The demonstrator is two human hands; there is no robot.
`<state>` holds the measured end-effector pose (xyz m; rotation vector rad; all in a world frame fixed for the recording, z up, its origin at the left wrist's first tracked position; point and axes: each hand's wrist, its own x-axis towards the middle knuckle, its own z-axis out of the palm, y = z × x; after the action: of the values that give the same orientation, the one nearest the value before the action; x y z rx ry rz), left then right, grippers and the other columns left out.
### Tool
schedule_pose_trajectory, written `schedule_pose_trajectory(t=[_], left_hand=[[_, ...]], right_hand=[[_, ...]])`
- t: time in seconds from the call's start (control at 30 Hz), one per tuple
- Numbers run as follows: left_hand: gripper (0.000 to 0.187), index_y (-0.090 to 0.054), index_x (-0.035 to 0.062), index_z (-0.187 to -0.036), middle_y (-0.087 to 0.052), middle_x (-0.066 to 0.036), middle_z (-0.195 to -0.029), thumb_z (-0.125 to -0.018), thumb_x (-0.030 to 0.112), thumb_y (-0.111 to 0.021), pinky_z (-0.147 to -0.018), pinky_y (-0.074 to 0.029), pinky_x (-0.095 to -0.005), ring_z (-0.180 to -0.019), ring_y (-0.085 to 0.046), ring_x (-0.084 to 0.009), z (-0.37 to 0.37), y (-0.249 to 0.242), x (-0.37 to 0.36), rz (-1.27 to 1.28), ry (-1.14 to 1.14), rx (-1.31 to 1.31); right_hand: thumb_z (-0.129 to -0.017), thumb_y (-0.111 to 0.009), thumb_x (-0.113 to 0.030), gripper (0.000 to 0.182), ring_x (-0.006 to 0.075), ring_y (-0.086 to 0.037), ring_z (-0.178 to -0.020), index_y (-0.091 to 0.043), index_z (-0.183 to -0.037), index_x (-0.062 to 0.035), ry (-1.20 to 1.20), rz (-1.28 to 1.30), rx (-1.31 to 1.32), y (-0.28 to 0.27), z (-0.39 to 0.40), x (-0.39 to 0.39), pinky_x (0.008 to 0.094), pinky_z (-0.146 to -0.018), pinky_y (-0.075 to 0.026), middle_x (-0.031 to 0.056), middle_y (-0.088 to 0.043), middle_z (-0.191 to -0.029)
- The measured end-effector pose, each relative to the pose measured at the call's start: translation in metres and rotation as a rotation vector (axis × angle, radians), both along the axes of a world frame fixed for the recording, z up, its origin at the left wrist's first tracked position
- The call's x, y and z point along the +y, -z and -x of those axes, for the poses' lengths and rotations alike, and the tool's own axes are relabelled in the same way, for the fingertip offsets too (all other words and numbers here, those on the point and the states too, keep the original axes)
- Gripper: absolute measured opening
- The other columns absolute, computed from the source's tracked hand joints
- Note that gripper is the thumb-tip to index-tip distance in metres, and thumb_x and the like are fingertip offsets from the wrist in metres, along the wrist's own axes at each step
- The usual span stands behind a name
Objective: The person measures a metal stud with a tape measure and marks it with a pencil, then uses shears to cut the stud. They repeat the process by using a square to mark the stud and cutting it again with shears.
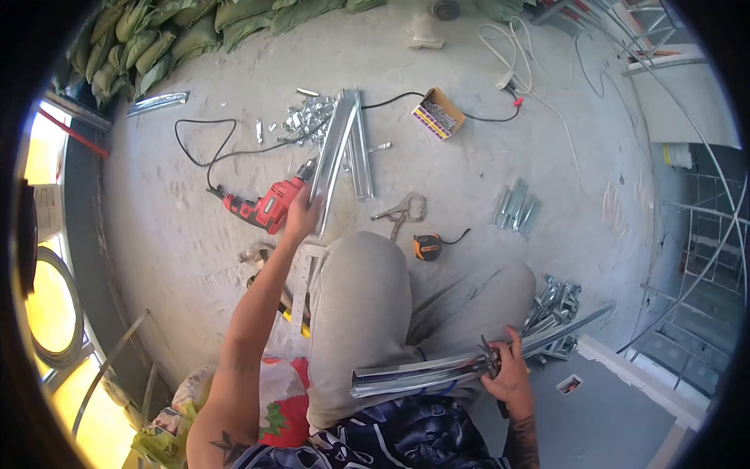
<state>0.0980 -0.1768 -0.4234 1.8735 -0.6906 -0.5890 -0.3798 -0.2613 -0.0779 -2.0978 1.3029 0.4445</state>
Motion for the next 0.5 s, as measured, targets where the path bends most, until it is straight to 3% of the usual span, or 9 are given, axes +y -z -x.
schedule_pose_trajectory(t=[0.03,0.07,0.1,0.13,0.2,0.23,0.3,0.4,0.5], left_hand=[[0.024,-0.061,0.0008,-0.114,-0.065,-0.024,-0.085,-0.097,0.017,-0.065,-0.069,-0.050,-0.0419,-0.072,-0.064,-0.0297,0.003,0.005,-0.028,0.036,-0.072,0.075],[0.028,-0.060,0.0011,-0.118,-0.068,-0.025,-0.090,-0.097,0.018,-0.065,-0.074,-0.052,-0.0411,-0.077,-0.066,-0.0326,-0.001,0.018,-0.054,-0.109,-0.064,0.147],[0.033,-0.060,0.0017,-0.122,-0.069,-0.024,-0.089,-0.097,0.022,-0.066,-0.078,-0.053,-0.0440,-0.081,-0.068,-0.0378,0.007,0.005,-0.079,0.017,-0.169,0.069],[0.043,-0.056,0.0008,-0.128,-0.068,-0.026,-0.098,-0.096,0.028,-0.067,-0.084,-0.053,-0.0470,-0.093,-0.068,-0.0417,0.005,0.036,-0.102,-0.127,-0.164,0.097],[0.071,-0.041,0.0027,-0.145,-0.062,-0.027,-0.118,-0.092,0.039,-0.071,-0.093,-0.051,-0.0505,-0.107,-0.065,-0.0412,0.008,0.062,-0.135,-0.392,-0.118,0.015],[0.071,-0.041,0.0027,-0.145,-0.062,-0.027,-0.118,-0.092,0.039,-0.071,-0.093,-0.051,-0.0505,-0.107,-0.065,-0.0412,0.012,0.043,-0.141,-0.386,-0.127,0.020],[0.104,-0.019,0.0046,-0.158,-0.052,-0.023,-0.136,-0.084,0.049,-0.076,-0.099,-0.047,-0.0529,-0.119,-0.059,-0.0381,0.021,0.004,-0.147,-0.689,-0.043,-0.099],[0.119,-0.008,0.0060,-0.161,-0.049,-0.018,-0.137,-0.078,0.051,-0.080,-0.099,-0.045,-0.0555,-0.122,-0.057,-0.0342,0.028,-0.007,-0.153,-0.834,0.132,-0.186],[0.117,-0.009,0.0041,-0.161,-0.048,-0.018,-0.136,-0.078,0.045,-0.080,-0.099,-0.045,-0.0559,-0.123,-0.055,-0.0333,0.035,0.011,-0.158,-0.889,0.160,-0.154]], right_hand=[[-0.063,-0.074,-0.011,0.058,0.0396,-0.066,-0.102,-0.058,-0.118,-0.0021,-0.012,0.005,0.010,0.000,0.000,0.000,0.0442,-0.087,-0.054,0.0176,-0.038,-0.151],[-0.062,-0.075,-0.011,0.059,0.0401,-0.066,-0.103,-0.059,-0.118,-0.0029,-0.043,0.036,0.029,0.000,0.001,0.000,0.0447,-0.088,-0.054,0.0175,-0.038,-0.151],[-0.062,-0.076,-0.011,0.060,0.0406,-0.066,-0.104,-0.059,-0.118,-0.0036,-0.075,0.069,0.046,0.001,0.002,0.000,0.0452,-0.088,-0.055,0.0173,-0.038,-0.152],[-0.062,-0.076,-0.011,0.060,0.0406,-0.066,-0.104,-0.059,-0.118,-0.0036,-0.088,0.080,0.051,0.002,0.005,0.001,0.0452,-0.088,-0.055,0.0173,-0.038,-0.152],[-0.061,-0.076,-0.011,0.061,0.0414,-0.066,-0.107,-0.058,-0.119,-0.0037,-0.040,0.050,0.036,0.005,0.007,0.001,0.0462,-0.089,-0.055,0.0168,-0.037,-0.152],[-0.061,-0.076,-0.011,0.060,0.0426,-0.065,-0.109,-0.058,-0.118,-0.0043,-0.012,0.033,0.072,-0.001,-0.002,0.002,0.0469,-0.090,-0.055,0.0166,-0.037,-0.152],[-0.061,-0.076,-0.011,0.060,0.0432,-0.064,-0.111,-0.058,-0.118,-0.0046,-0.004,0.031,0.066,0.000,-0.001,0.001,0.0472,-0.090,-0.055,0.0164,-0.038,-0.152],[-0.060,-0.076,-0.010,0.060,0.0440,-0.063,-0.112,-0.058,-0.117,-0.0053,0.026,0.014,0.065,0.000,-0.004,0.000,0.0476,-0.090,-0.055,0.0164,-0.038,-0.151],[-0.060,-0.076,-0.010,0.060,0.0441,-0.063,-0.112,-0.058,-0.117,-0.0054,0.022,0.010,0.056,0.000,-0.003,-0.002,0.0478,-0.089,-0.054,0.0168,-0.039,-0.150]])
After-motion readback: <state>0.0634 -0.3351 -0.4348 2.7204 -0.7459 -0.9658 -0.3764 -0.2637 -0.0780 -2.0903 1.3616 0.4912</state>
